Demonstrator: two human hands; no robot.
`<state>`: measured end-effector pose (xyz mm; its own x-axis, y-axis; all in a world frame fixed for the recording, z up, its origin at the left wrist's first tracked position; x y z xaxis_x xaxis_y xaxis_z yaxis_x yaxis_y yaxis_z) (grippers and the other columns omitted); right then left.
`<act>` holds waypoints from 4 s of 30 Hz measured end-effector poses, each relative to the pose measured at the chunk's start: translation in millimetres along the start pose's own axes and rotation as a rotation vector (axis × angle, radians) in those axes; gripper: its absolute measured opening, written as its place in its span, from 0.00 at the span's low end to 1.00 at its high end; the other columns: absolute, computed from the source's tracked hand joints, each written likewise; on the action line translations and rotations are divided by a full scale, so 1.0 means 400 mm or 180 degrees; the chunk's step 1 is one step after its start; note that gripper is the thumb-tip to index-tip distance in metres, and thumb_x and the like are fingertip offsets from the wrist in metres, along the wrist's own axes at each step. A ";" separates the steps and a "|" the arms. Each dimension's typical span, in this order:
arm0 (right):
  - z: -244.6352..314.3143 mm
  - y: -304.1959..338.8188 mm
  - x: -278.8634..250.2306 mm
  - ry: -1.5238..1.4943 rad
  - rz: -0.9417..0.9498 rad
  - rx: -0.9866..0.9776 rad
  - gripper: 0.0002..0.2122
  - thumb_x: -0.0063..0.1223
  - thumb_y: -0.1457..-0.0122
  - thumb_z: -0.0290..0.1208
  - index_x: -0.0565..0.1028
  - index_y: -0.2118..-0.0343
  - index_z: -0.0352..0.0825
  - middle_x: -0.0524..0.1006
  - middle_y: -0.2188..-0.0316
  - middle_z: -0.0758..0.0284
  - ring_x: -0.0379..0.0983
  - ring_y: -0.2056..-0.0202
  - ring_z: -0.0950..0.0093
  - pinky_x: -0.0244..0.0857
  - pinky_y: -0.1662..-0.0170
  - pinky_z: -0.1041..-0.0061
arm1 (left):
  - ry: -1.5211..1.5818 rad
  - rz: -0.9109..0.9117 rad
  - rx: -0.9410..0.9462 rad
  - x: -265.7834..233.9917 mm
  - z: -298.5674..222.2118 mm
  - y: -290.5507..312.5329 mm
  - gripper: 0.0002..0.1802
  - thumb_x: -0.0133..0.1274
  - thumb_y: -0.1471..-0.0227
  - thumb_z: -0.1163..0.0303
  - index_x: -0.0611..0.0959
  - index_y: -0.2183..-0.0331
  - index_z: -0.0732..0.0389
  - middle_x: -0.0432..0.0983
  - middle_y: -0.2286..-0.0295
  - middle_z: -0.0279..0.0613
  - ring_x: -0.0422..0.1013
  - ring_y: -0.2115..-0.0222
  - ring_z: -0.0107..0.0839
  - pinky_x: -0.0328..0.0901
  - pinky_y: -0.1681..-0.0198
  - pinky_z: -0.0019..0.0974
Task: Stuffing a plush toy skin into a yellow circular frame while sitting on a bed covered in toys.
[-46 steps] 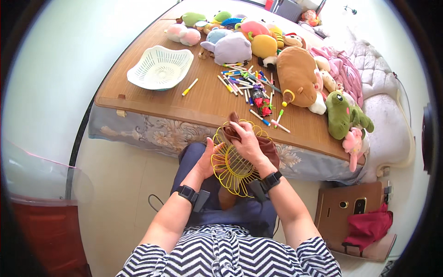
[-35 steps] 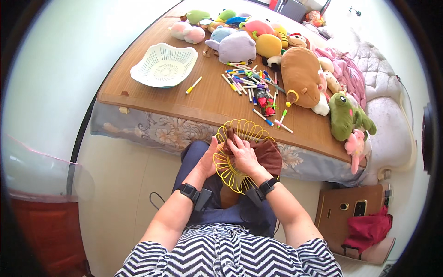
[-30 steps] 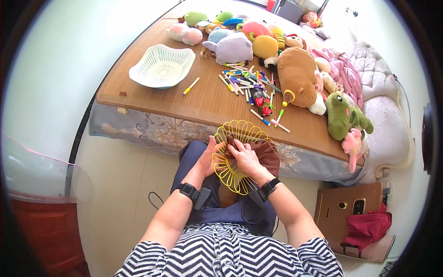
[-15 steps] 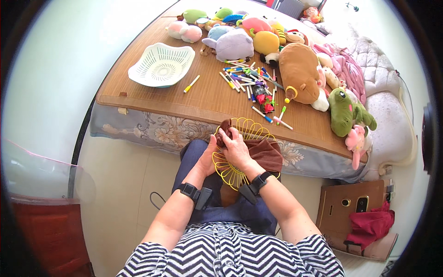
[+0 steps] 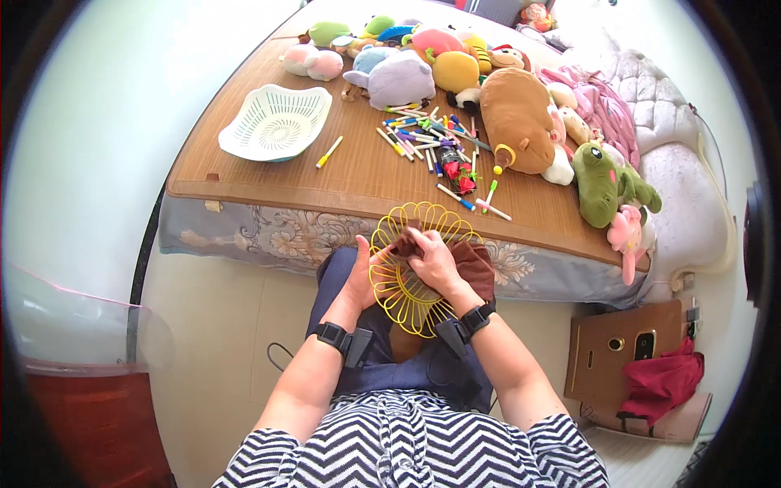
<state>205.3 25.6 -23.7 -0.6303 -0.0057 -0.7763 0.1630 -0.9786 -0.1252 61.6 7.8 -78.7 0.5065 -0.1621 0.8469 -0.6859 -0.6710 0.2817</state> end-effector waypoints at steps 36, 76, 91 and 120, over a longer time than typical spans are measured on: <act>0.096 0.035 0.074 0.0540 0.0508 -0.0775 0.28 0.55 0.51 0.24 0.67 0.43 0.43 0.67 0.54 0.55 0.68 0.54 0.54 0.68 0.53 0.61 | 0.0241 -0.0233 0.0416 0.023 -0.009 -0.007 0.45 0.32 0.49 0.27 0.70 0.46 0.52 0.72 0.51 0.41 0.71 0.52 0.40 0.67 0.50 0.48; -0.085 0.051 -0.162 0.0714 -0.0600 0.0603 0.19 0.60 0.57 0.27 0.77 0.58 0.47 0.64 0.53 0.58 0.69 0.53 0.56 0.68 0.52 0.61 | -0.0149 -0.0246 0.0170 -0.010 -0.018 0.015 0.39 0.39 0.46 0.34 0.62 0.43 0.51 0.74 0.59 0.52 0.73 0.58 0.45 0.72 0.60 0.51; -0.310 -0.026 -0.163 -0.1398 0.0541 0.1152 0.20 0.51 0.54 0.27 0.76 0.56 0.30 0.80 0.71 0.66 0.74 0.69 0.78 0.67 0.64 0.77 | -0.0223 -0.0190 0.0139 -0.012 -0.014 0.005 0.40 0.47 0.49 0.34 0.64 0.43 0.50 0.74 0.59 0.52 0.72 0.56 0.52 0.69 0.55 0.55; -0.374 0.132 -0.134 -0.0869 -0.0478 0.2243 0.14 0.49 0.56 0.23 0.77 0.64 0.26 0.77 0.73 0.67 0.73 0.71 0.76 0.66 0.68 0.76 | -0.0826 -0.0170 0.0811 0.018 -0.009 0.058 0.47 0.49 0.47 0.73 0.41 0.35 0.43 0.64 0.47 0.54 0.70 0.53 0.44 0.74 0.61 0.45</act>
<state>361.3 5.0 -81.0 -0.7874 0.1767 -0.5906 -0.4034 -0.8721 0.2768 47.6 -6.3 -64.4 0.6762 -0.2781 0.6822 -0.5193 -0.8368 0.1735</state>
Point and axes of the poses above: each hand's wrist, its own y-axis away from the middle knuckle, its own x-axis out of the palm, z = x × y, the point moved 5 cm from there along -y, towards the middle knuckle
